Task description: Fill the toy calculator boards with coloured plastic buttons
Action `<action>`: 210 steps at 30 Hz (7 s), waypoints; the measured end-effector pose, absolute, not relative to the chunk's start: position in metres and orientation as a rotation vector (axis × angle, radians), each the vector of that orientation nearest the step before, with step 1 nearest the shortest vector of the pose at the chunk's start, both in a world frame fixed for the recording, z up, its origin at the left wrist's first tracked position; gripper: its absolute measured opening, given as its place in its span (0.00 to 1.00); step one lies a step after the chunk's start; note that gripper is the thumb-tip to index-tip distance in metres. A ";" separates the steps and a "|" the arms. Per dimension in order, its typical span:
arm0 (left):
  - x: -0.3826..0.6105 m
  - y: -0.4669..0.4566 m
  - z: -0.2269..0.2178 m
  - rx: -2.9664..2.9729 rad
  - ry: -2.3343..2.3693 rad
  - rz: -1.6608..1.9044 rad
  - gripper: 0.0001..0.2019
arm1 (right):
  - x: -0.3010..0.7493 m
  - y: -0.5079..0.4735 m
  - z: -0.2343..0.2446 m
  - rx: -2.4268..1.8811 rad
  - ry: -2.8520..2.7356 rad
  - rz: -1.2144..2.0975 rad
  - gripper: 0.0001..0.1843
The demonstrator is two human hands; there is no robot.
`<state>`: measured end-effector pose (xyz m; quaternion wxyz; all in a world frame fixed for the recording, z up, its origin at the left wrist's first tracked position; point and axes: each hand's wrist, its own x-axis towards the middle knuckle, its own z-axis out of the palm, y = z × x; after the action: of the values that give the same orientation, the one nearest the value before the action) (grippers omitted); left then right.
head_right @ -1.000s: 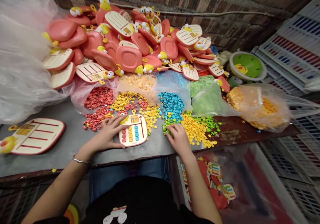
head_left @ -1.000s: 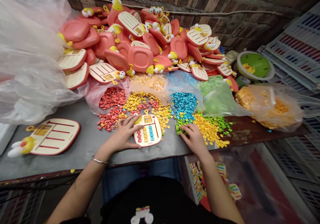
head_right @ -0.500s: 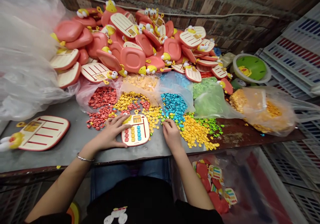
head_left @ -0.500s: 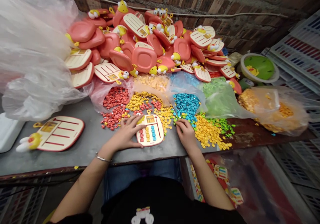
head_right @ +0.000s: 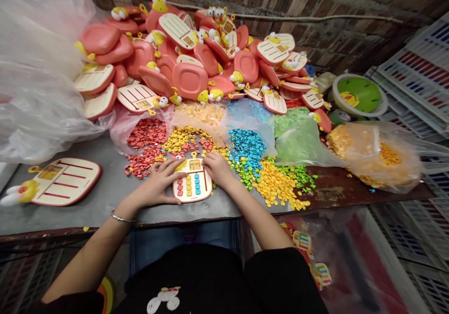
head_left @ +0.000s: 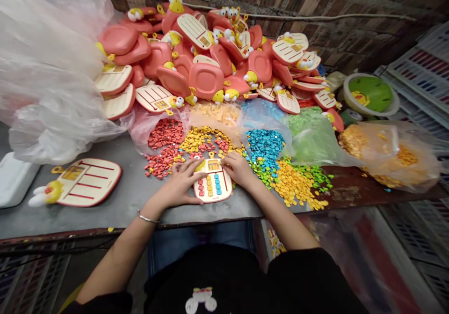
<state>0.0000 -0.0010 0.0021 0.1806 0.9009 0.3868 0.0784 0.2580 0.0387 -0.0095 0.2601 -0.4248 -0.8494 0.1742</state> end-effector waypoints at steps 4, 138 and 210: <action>-0.001 0.000 0.001 2.548 1.097 0.223 0.38 | 0.275 0.011 0.009 -1.047 -2.318 0.658 0.06; 0.000 -0.001 0.003 2.524 1.099 0.220 0.37 | 0.313 -0.018 -0.018 -1.515 -2.265 0.207 0.04; 0.000 0.000 -0.003 2.496 1.058 0.243 0.39 | 0.252 0.120 0.016 -1.196 -2.618 1.320 0.10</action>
<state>0.0001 0.0000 -0.0033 0.2082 0.8969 0.3803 0.0873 0.2525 0.1199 0.0164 -0.0124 -0.3776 -0.8267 0.4169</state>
